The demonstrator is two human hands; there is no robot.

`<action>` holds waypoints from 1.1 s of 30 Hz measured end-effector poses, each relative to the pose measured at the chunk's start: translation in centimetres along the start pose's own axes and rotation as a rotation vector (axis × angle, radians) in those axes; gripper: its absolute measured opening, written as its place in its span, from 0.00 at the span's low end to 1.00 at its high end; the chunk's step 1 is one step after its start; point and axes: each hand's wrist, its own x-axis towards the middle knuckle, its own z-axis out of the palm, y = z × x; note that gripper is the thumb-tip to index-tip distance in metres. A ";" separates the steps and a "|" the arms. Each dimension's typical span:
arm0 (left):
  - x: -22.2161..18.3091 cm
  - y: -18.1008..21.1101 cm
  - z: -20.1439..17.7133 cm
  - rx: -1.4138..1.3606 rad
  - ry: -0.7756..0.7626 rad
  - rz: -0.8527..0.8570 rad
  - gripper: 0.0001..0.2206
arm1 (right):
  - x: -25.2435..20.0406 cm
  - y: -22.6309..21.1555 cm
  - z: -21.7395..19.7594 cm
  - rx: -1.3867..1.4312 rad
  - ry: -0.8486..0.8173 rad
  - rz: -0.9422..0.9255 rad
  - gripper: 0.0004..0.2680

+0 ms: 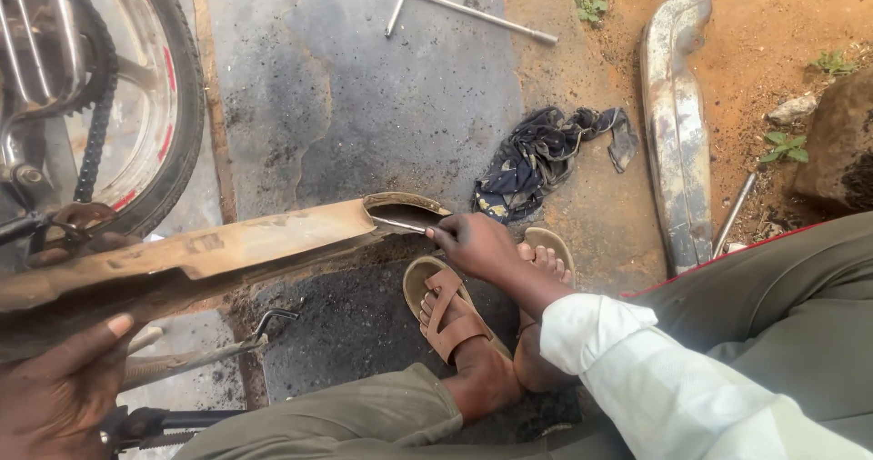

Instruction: Scraping dirt and built-up grease from a motorcycle chain guard using a screwdriver.

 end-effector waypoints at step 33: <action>2.8 -5.4 -9.7 -0.062 0.078 -0.260 0.29 | 2.2 -1.2 0.7 0.047 -0.094 0.076 0.13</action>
